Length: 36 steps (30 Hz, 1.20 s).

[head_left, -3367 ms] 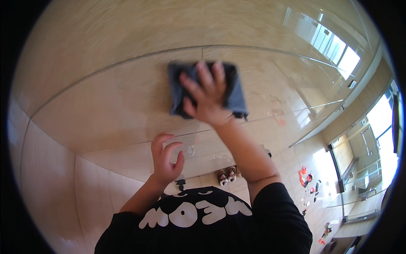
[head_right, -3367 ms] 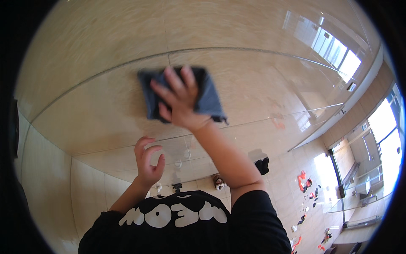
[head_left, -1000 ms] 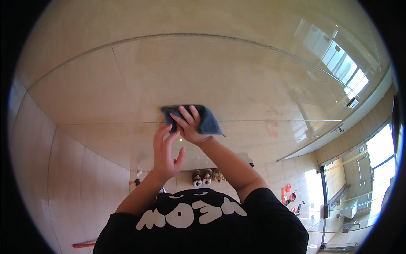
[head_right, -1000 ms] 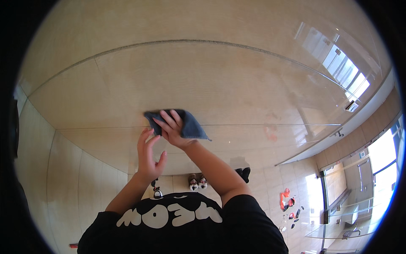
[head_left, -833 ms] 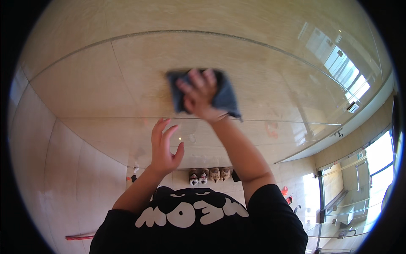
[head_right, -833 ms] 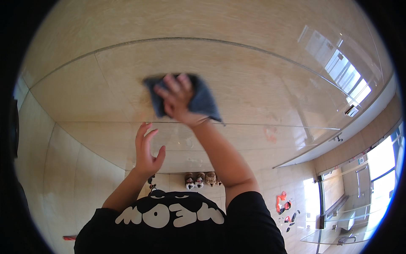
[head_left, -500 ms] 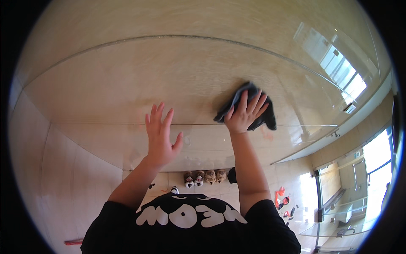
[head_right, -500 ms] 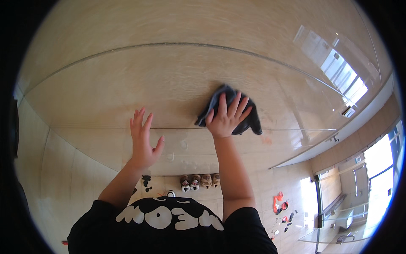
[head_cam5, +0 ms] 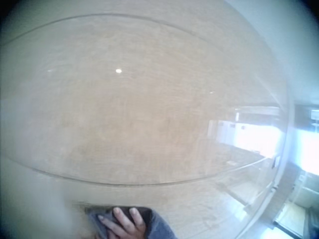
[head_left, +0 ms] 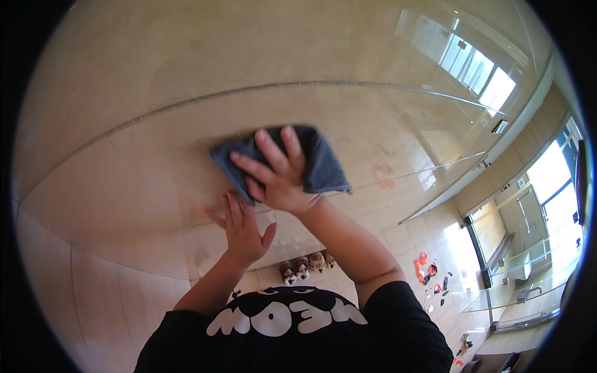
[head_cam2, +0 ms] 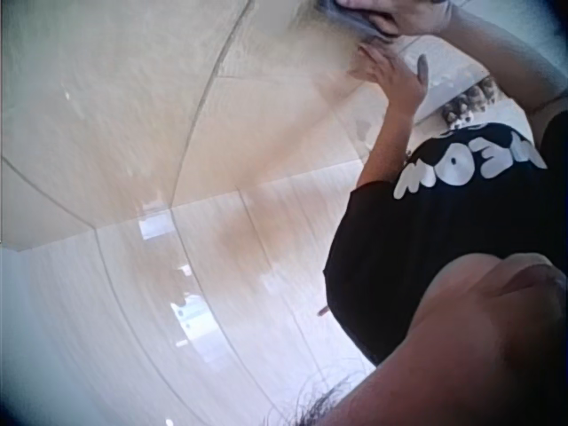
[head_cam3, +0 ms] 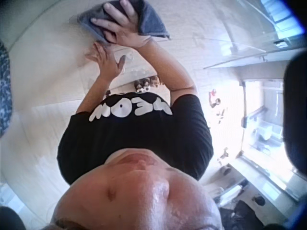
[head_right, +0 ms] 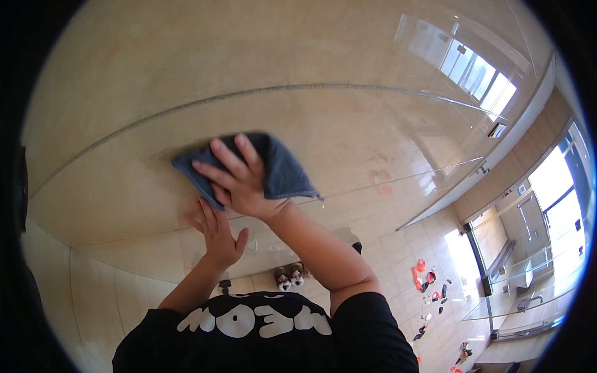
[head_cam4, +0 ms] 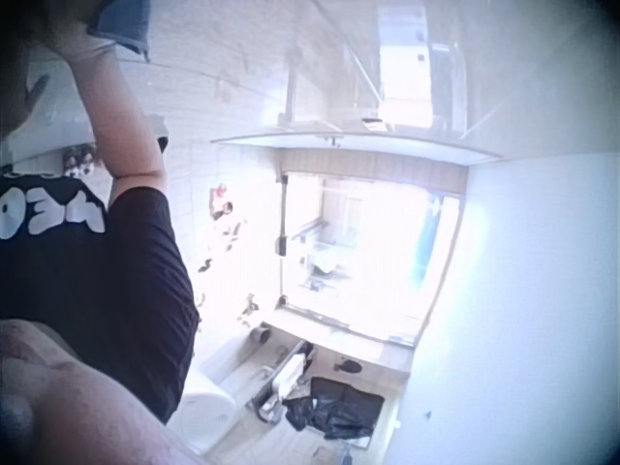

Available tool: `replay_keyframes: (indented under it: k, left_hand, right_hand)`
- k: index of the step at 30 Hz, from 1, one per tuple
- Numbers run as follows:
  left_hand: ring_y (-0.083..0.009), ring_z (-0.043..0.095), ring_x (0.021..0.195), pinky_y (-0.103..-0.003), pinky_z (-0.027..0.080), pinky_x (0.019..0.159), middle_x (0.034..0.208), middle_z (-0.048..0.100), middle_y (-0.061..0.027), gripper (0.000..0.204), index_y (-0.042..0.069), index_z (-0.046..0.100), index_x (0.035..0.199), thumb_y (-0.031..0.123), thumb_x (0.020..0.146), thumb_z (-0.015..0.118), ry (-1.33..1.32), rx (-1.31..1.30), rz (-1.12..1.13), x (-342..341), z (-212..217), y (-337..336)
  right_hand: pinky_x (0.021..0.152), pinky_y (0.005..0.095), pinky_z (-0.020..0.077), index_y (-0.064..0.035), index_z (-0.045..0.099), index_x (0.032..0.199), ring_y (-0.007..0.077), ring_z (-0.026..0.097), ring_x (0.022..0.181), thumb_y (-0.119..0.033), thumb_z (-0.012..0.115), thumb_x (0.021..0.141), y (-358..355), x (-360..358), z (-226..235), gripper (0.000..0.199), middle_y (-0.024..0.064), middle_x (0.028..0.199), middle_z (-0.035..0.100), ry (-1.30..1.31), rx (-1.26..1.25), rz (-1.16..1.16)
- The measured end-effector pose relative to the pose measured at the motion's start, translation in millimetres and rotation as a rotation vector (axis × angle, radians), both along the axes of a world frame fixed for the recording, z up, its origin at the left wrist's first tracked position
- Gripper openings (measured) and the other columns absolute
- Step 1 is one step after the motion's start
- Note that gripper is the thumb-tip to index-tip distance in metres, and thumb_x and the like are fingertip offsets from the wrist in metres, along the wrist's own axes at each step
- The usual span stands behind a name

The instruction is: The person wipes the tiled bathroom wall with a dark cloth, moving from the upper section down to the lower section near the floor. The person also wipes a wall-mounted switch plate.

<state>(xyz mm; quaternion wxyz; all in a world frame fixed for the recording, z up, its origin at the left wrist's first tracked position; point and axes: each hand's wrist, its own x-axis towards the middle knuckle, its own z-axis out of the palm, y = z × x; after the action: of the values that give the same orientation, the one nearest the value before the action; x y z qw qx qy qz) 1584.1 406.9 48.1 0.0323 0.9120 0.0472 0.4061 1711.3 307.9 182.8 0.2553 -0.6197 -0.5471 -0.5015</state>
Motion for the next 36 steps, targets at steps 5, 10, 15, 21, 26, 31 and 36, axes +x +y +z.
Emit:
replay_keyframes:
  k: [5, 10, 15, 21, 26, 31, 36]
  left_hand:
    - [-0.0529, -0.010, 0.142, -0.077, -0.012, 0.097, 0.153, -0.001, -0.0369, 0.095, -0.013, 0.016, 0.146, 0.050, 0.087, 0.056, -0.021, 0.158, 0.036, 8, 0, 6]
    - [-0.0494, -0.012, 0.143, -0.076, -0.016, 0.096, 0.155, -0.001, -0.0322, 0.090, -0.011, 0.023, 0.145, 0.052, 0.088, 0.054, -0.042, 0.272, -0.041, 6, 3, 13]
    - [-0.0486, -0.011, 0.144, -0.074, -0.018, 0.097, 0.156, 0.006, -0.0309, 0.085, -0.011, 0.031, 0.142, 0.052, 0.089, 0.051, -0.054, 0.299, -0.045, 5, -3, 18]
    - [-0.0490, -0.009, 0.144, -0.073, -0.017, 0.099, 0.155, 0.006, -0.0317, 0.085, -0.009, 0.030, 0.143, 0.052, 0.088, 0.053, -0.034, 0.300, -0.040, 4, -5, 20]
    - [-0.0487, -0.010, 0.144, -0.072, -0.016, 0.100, 0.156, 0.004, -0.0312, 0.089, -0.008, 0.025, 0.146, 0.051, 0.086, 0.055, -0.052, 0.296, -0.035, 7, -9, 21]
    - [-0.0479, -0.008, 0.144, -0.070, -0.015, 0.102, 0.156, 0.005, -0.0293, 0.088, -0.007, 0.024, 0.147, 0.048, 0.086, 0.056, -0.101, 0.258, -0.002, 10, -12, 15]
    - [-0.0454, 0.004, 0.146, -0.067, -0.012, 0.107, 0.156, 0.016, -0.0249, 0.078, -0.006, 0.031, 0.145, 0.037, 0.086, 0.060, -0.174, 0.160, 0.005, 12, -10, 6]
  right_hand:
    - [0.111, 0.0621, 0.0133, -0.0292, 0.064, 0.125, 0.0405, 0.031, 0.139, -0.046, 0.055, 0.081, -20, 18, 45, 0.047, 0.0155, 0.147, 0.042, 0.068, 0.233, -0.327]
    - [0.112, 0.0622, 0.0073, -0.0027, 0.045, 0.140, 0.0524, 0.018, 0.140, -0.039, 0.047, 0.085, -51, 48, -9, 0.066, 0.0313, 0.150, 0.027, 0.241, 0.424, -0.453]
    - [0.111, 0.0660, 0.0049, 0.0007, 0.050, 0.132, 0.0543, 0.016, 0.140, -0.029, 0.052, 0.077, -33, 26, -89, 0.063, 0.0360, 0.148, 0.025, 0.355, 0.400, -0.445]
    - [0.109, 0.0662, 0.0151, -0.0211, 0.066, 0.119, 0.0516, 0.032, 0.134, -0.040, 0.059, 0.074, -16, 6, -52, 0.049, 0.0229, 0.142, 0.045, 0.110, 0.210, -0.349]
    - [0.113, 0.0542, 0.0211, -0.0173, 0.061, 0.129, 0.0491, 0.026, 0.138, -0.033, 0.060, 0.075, -50, 40, 33, 0.056, 0.0238, 0.148, 0.036, 0.108, 0.319, -0.261]
    - [0.112, 0.0600, 0.0107, -0.0053, 0.040, 0.144, 0.0485, 0.020, 0.141, -0.028, 0.051, 0.080, -98, 82, 16, 0.069, 0.0293, 0.151, 0.027, 0.243, 0.471, -0.474]
    - [0.114, 0.0606, 0.0028, 0.0041, 0.038, 0.142, 0.0515, 0.013, 0.142, -0.027, 0.049, 0.078, -107, 85, -62, 0.071, 0.0338, 0.150, 0.023, 0.352, 0.437, -0.471]
